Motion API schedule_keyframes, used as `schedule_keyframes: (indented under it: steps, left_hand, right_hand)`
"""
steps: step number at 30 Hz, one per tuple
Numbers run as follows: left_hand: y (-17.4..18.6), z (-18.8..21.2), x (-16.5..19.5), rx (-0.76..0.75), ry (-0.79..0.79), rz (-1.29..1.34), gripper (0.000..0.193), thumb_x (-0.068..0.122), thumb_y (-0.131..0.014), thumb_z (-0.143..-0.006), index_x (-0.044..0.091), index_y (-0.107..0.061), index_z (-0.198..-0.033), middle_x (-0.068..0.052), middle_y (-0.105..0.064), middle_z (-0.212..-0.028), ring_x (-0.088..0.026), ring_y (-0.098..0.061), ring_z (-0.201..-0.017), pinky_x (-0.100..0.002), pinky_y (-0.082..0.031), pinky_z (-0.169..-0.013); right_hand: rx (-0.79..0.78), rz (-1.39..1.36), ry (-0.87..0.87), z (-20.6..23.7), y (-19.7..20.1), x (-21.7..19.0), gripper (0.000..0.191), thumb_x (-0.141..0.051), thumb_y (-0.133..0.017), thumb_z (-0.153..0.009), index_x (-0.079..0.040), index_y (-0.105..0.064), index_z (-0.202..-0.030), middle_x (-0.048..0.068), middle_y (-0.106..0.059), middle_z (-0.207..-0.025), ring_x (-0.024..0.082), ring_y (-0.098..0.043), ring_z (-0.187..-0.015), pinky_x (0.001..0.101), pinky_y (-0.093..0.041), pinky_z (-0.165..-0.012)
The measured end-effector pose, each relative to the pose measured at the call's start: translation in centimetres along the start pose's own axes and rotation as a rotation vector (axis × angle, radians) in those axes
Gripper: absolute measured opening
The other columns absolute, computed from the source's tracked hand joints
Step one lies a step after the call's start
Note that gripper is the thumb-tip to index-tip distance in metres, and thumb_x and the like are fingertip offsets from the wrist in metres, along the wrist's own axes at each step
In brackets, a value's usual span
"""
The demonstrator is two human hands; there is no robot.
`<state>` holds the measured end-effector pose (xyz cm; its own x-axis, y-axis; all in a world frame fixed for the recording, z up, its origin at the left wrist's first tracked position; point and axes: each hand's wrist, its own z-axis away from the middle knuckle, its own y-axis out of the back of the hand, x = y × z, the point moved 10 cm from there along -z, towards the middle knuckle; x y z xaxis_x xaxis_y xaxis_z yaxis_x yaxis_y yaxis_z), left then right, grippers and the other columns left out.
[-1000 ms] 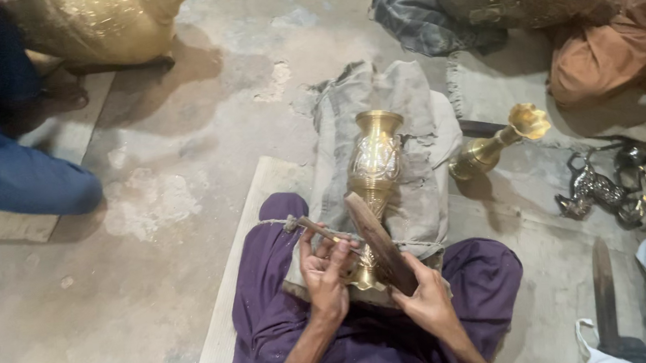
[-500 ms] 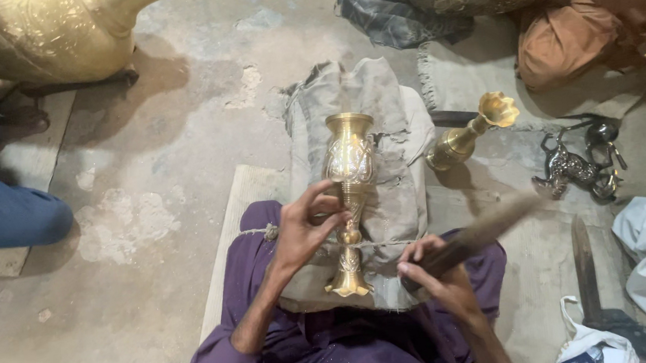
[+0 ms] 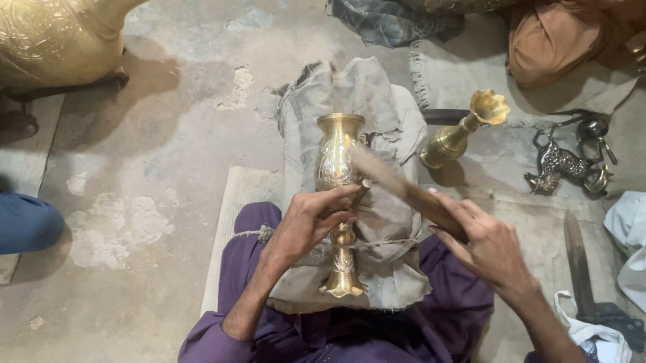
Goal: The person sits on the floor with a brass vase braced against a cloth cushion on their lap, holding a chisel against the vase surface and striking it with a wooden mallet to emboss decorative patterns. They reposition the vase and chisel repeatedly to work different areas of the design.
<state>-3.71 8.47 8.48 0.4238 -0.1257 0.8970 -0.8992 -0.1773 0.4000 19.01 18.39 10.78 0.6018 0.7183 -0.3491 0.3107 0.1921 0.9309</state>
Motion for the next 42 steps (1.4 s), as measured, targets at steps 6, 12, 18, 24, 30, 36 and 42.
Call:
schedule_keyframes:
  steps: [6, 12, 18, 24, 30, 36, 42]
  left_hand:
    - [-0.2, 0.0, -0.2, -0.008, -0.005, -0.045, 0.052, 0.013, -0.075, -0.089, 0.016, -0.062, -0.140, -0.008, -0.080, -0.106, -0.017, -0.080, -0.092, -0.033, -0.066, -0.079]
    - [-0.2, 0.3, -0.5, 0.024, -0.035, 0.013, 0.050, 0.010, -0.074, -0.091, 0.014, -0.062, -0.139, -0.008, -0.080, -0.107, -0.017, -0.080, -0.096, -0.032, -0.066, -0.080]
    - [0.0, 0.8, -1.4, 0.099, -0.012, 0.038, 0.051, 0.009, -0.077, -0.089, 0.014, -0.062, -0.137, -0.008, -0.081, -0.104, -0.017, -0.080, -0.093, -0.032, -0.067, -0.079]
    - [0.1, 0.9, -1.6, 0.123, -0.045, 0.070, 0.053, 0.007, -0.077, -0.089, 0.013, -0.061, -0.139, -0.009, -0.080, -0.107, -0.018, -0.079, -0.097, -0.032, -0.067, -0.083]
    - [0.0, 0.9, -1.9, 0.109, -0.052, 0.065, 0.052, 0.006, -0.075, -0.090, 0.012, -0.061, -0.140, -0.010, -0.080, -0.108, -0.019, -0.080, -0.098, -0.034, -0.068, -0.083]
    - [-0.1, 1.2, -2.5, 0.124, -0.020, 0.099, 0.053, 0.005, -0.075, -0.090, 0.012, -0.061, -0.140, -0.010, -0.080, -0.109, -0.020, -0.080, -0.098, -0.034, -0.068, -0.083]
    - [0.2, 1.5, -2.4, 0.169, -0.054, 0.142, 0.053, 0.003, -0.076, -0.090, 0.009, -0.060, -0.140, -0.012, -0.079, -0.109, -0.022, -0.080, -0.099, -0.034, -0.069, -0.084]
  right_hand:
    - [0.140, -0.035, 0.100, -1.2, 3.9, -0.9, 0.076, -0.018, -0.073, -0.084, -0.028, -0.046, -0.154, 0.010, -0.070, -0.117, 0.026, -0.072, -0.087, 0.0400, -0.061, -0.077]
    - [0.068, 0.225, 0.145, -2.3, 5.4, -2.0, 0.072, -0.012, -0.074, -0.086, -0.032, -0.050, -0.151, 0.007, -0.072, -0.122, 0.026, -0.073, -0.090, 0.0391, -0.060, -0.076]
    - [0.032, 0.207, 0.131, -3.1, 5.7, -3.6, 0.076, -0.008, -0.070, -0.083, -0.031, -0.048, -0.152, 0.004, -0.072, -0.115, 0.023, -0.073, -0.090, 0.0392, -0.061, -0.079]
    - [0.038, 0.228, 0.185, -3.4, 5.9, -4.1, 0.073, -0.012, -0.070, -0.085, -0.031, -0.049, -0.153, 0.004, -0.071, -0.110, 0.020, -0.072, -0.087, 0.0372, -0.062, -0.077]
    - [0.129, 0.031, 0.196, -3.1, 7.1, -3.5, 0.073, -0.015, -0.068, -0.086, -0.026, -0.046, -0.154, 0.008, -0.070, -0.118, 0.023, -0.071, -0.091, 0.0373, -0.060, -0.079]
    - [0.017, 0.285, 0.122, -3.9, 5.6, -2.2, 0.066, -0.018, -0.068, -0.091, -0.033, -0.047, -0.152, 0.005, -0.074, -0.116, 0.019, -0.072, -0.075, 0.0338, -0.061, -0.064]
    - [0.073, 0.352, 0.245, -3.8, 6.1, -3.5, 0.070, -0.021, -0.071, -0.085, -0.035, -0.049, -0.149, 0.006, -0.075, -0.109, 0.022, -0.074, -0.076, 0.0386, -0.062, -0.067]
